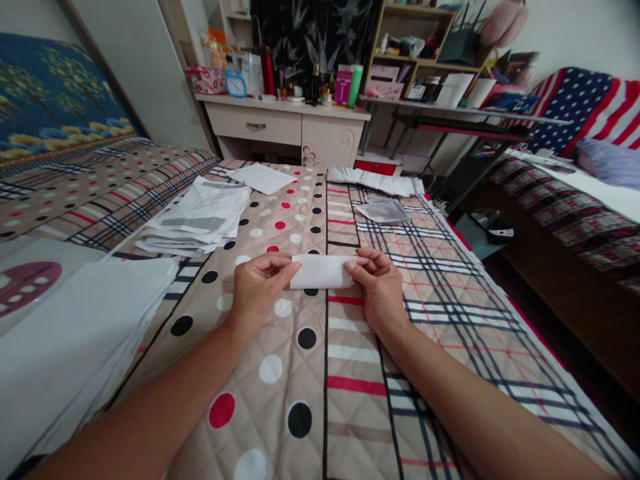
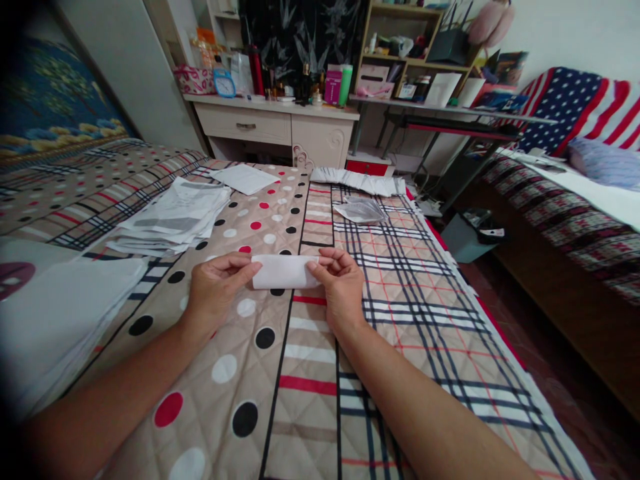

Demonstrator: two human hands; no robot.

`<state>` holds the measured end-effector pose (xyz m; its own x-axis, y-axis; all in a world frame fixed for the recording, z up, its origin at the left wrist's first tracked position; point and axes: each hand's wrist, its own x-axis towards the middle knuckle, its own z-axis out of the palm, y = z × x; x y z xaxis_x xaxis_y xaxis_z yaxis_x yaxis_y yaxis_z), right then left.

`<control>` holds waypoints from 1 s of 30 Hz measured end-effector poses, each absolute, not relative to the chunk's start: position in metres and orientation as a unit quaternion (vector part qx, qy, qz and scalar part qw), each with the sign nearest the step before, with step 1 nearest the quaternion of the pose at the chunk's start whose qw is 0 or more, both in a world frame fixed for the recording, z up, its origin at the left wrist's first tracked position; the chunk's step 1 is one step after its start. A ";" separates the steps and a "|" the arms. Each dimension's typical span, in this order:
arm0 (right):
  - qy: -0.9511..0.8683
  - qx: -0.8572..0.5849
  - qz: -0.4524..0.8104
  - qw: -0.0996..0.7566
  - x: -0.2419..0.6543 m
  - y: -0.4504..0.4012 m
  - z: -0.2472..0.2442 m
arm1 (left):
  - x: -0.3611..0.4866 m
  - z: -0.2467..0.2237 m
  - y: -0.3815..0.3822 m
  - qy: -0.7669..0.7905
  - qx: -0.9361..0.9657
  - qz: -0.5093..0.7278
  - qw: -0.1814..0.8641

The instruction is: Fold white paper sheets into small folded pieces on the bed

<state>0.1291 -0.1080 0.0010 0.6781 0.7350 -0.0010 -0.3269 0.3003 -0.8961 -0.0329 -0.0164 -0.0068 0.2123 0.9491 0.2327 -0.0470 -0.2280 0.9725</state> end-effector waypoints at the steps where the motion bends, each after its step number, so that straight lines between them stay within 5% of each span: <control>1: -0.213 -0.483 0.340 0.778 0.129 -0.108 0.001 | -0.033 -0.007 -0.017 0.377 0.598 0.503 0.497; 30: -0.201 -0.494 0.335 0.777 0.130 -0.108 -0.001 | -0.032 -0.005 -0.017 0.377 0.587 0.503 0.511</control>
<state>0.1298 -0.1081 -0.0012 0.6939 0.7198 -0.0185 -0.3221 0.2873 -0.9021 -0.0318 -0.0172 -0.0045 0.2099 0.9561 0.2043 -0.0703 -0.1936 0.9786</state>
